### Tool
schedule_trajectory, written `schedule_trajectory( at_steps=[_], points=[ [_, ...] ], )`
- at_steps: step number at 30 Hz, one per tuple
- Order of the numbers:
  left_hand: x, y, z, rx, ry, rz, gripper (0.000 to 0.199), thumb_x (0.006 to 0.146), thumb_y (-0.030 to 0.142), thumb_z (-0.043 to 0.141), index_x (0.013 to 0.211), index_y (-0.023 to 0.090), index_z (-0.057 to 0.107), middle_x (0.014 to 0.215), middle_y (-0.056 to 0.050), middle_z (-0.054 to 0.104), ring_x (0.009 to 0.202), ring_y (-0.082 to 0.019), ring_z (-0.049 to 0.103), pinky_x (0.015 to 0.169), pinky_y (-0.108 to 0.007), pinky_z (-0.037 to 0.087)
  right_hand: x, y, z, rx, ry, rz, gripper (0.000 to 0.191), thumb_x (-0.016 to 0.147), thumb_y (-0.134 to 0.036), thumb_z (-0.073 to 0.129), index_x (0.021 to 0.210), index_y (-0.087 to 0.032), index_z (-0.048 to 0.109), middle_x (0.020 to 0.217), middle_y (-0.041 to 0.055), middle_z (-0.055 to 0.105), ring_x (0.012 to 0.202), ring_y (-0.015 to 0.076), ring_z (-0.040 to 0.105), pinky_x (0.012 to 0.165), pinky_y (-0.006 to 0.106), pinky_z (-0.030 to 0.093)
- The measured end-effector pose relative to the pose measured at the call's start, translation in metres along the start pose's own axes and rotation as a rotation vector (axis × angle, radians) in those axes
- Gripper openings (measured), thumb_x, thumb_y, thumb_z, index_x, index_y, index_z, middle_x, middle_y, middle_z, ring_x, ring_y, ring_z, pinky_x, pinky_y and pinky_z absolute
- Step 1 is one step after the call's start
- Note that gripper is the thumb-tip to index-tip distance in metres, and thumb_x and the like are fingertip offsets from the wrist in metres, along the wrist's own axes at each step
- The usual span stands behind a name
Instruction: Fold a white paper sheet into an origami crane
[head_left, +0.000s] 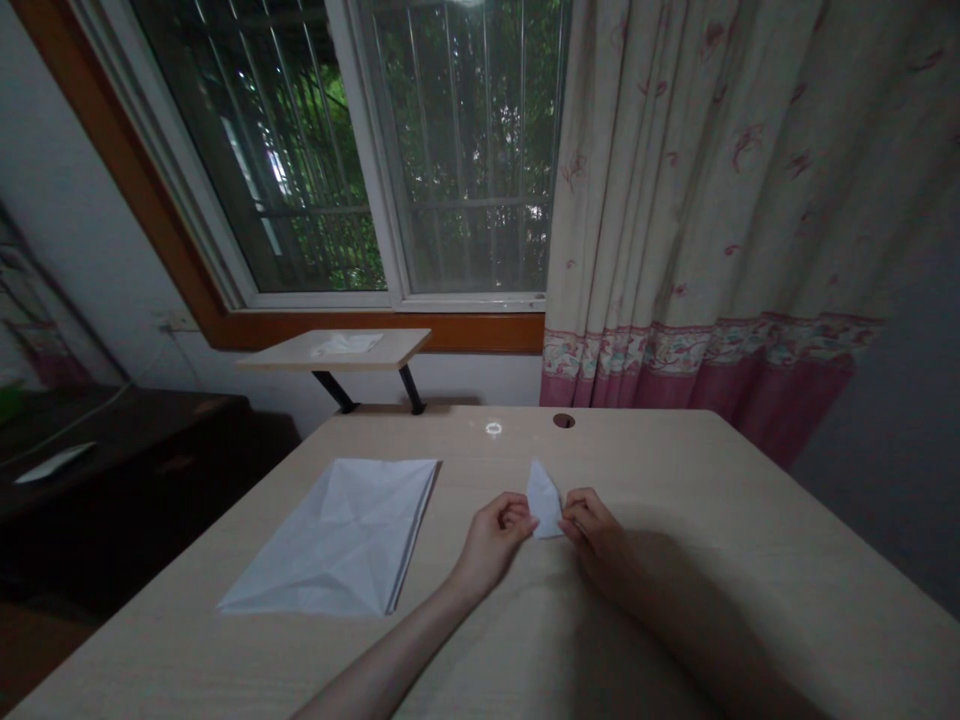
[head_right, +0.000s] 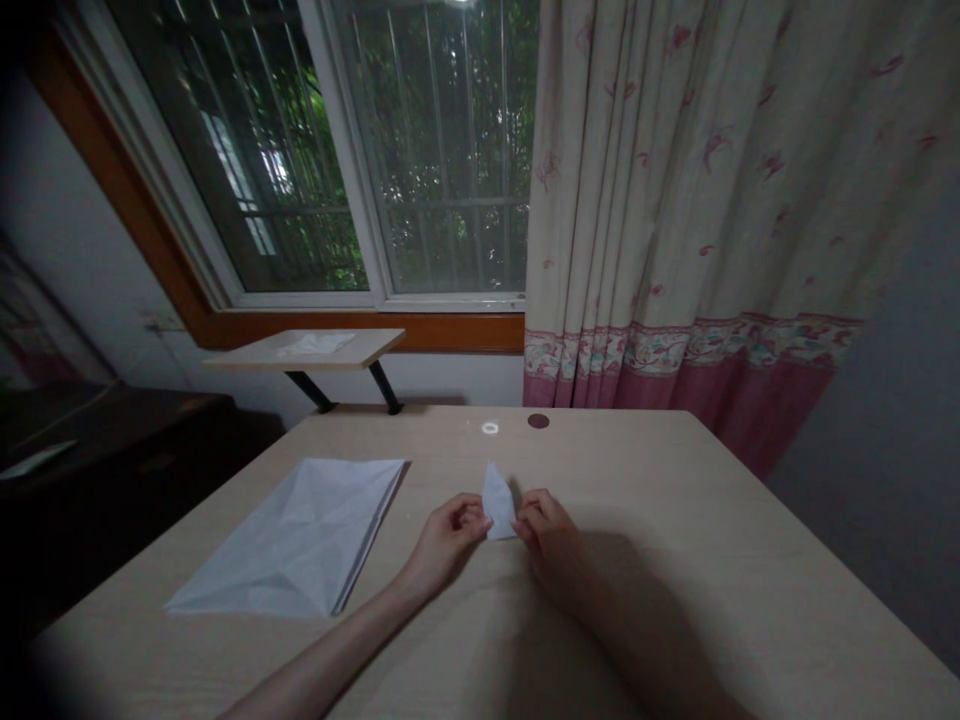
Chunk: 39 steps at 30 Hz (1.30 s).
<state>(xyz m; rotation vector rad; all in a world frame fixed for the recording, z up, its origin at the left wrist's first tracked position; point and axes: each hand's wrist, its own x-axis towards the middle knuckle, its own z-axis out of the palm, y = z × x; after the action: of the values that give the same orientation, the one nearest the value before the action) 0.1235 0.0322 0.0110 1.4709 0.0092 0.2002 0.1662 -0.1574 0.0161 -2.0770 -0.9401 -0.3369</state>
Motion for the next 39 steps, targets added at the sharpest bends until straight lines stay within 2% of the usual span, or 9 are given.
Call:
schedule_trajectory(
  at_steps=[3, 8, 13, 17, 21, 26, 31, 35, 39],
  points=[
    [-0.001, 0.003, 0.001, -0.006, 0.064, 0.008, 0.037, 0.061, 0.038, 0.087, 0.08, 0.012, 0.068, 0.07, -0.001, 0.064, 0.063, -0.011, 0.056, 0.06, -0.021, 0.042, 0.0, 0.0, -0.001, -0.017, -0.021, -0.019, 0.02, 0.095, -0.017, 0.045, 0.086, -0.022, 0.061, 0.098, 0.0077, 0.061, 0.09, 0.0215, 0.062, 0.083, 0.035, 0.052],
    [-0.005, 0.01, 0.004, -0.002, 0.068, -0.023, 0.034, 0.059, 0.039, 0.086, 0.071, 0.012, 0.069, 0.064, -0.001, 0.065, 0.058, -0.011, 0.056, 0.058, -0.021, 0.041, -0.001, 0.005, 0.0, -0.035, 0.01, -0.068, 0.026, 0.097, -0.019, 0.043, 0.108, -0.021, 0.067, 0.111, 0.0111, 0.066, 0.105, 0.0235, 0.062, 0.094, 0.04, 0.052],
    [-0.009, 0.013, 0.008, 0.042, 0.064, -0.082, 0.032, 0.058, 0.039, 0.085, 0.069, 0.013, 0.07, 0.064, -0.002, 0.068, 0.057, -0.013, 0.058, 0.057, -0.021, 0.042, -0.005, 0.015, 0.002, -0.042, 0.023, -0.132, 0.035, 0.098, -0.022, 0.041, 0.128, -0.023, 0.06, 0.124, 0.0108, 0.066, 0.115, 0.0238, 0.061, 0.099, 0.044, 0.051],
    [-0.011, 0.013, 0.01, 0.104, 0.075, -0.095, 0.03, 0.058, 0.038, 0.084, 0.068, 0.014, 0.07, 0.062, -0.003, 0.068, 0.057, -0.015, 0.06, 0.055, -0.022, 0.042, -0.012, 0.026, 0.005, -0.004, 0.044, -0.11, 0.04, 0.099, -0.023, 0.041, 0.137, -0.027, 0.051, 0.129, 0.0076, 0.064, 0.117, 0.0221, 0.06, 0.102, 0.046, 0.049],
    [-0.014, 0.014, 0.011, 0.129, 0.067, -0.091, 0.028, 0.062, 0.038, 0.081, 0.07, 0.014, 0.07, 0.067, -0.004, 0.071, 0.061, -0.016, 0.063, 0.058, -0.023, 0.044, -0.018, 0.03, 0.009, 0.0, 0.076, -0.115, 0.04, 0.098, -0.023, 0.042, 0.137, -0.027, 0.051, 0.128, 0.0065, 0.064, 0.118, 0.0223, 0.06, 0.104, 0.047, 0.048],
    [-0.015, 0.016, 0.013, 0.12, 0.065, -0.08, 0.026, 0.065, 0.037, 0.08, 0.071, 0.014, 0.07, 0.067, -0.004, 0.071, 0.062, -0.017, 0.064, 0.059, -0.024, 0.045, -0.019, 0.023, 0.012, -0.042, 0.095, -0.132, 0.04, 0.098, -0.021, 0.041, 0.137, -0.028, 0.049, 0.13, 0.0076, 0.063, 0.119, 0.0244, 0.059, 0.103, 0.05, 0.048],
    [-0.014, 0.012, 0.012, 0.101, 0.047, -0.069, 0.027, 0.065, 0.039, 0.081, 0.071, 0.014, 0.07, 0.069, -0.005, 0.072, 0.064, -0.018, 0.066, 0.062, -0.024, 0.048, -0.018, 0.02, 0.012, -0.071, 0.086, -0.228, 0.041, 0.097, -0.016, 0.04, 0.136, -0.027, 0.05, 0.13, 0.0094, 0.062, 0.121, 0.0244, 0.058, 0.103, 0.051, 0.049],
    [-0.013, 0.007, 0.01, 0.074, 0.042, -0.07, 0.028, 0.067, 0.04, 0.081, 0.073, 0.014, 0.072, 0.07, -0.006, 0.073, 0.066, -0.018, 0.067, 0.063, -0.025, 0.049, -0.014, 0.017, 0.009, -0.058, 0.073, -0.273, 0.038, 0.097, -0.015, 0.042, 0.132, -0.026, 0.054, 0.124, 0.0098, 0.063, 0.113, 0.0231, 0.061, 0.096, 0.046, 0.053],
    [-0.011, 0.006, 0.008, 0.083, 0.048, -0.066, 0.028, 0.066, 0.04, 0.081, 0.072, 0.014, 0.071, 0.068, -0.005, 0.073, 0.064, -0.018, 0.066, 0.063, -0.025, 0.049, -0.01, 0.007, 0.006, 0.022, -0.001, -0.194, 0.032, 0.098, -0.018, 0.042, 0.122, -0.028, 0.061, 0.114, 0.008, 0.066, 0.107, 0.023, 0.062, 0.093, 0.04, 0.055]
  ],
)
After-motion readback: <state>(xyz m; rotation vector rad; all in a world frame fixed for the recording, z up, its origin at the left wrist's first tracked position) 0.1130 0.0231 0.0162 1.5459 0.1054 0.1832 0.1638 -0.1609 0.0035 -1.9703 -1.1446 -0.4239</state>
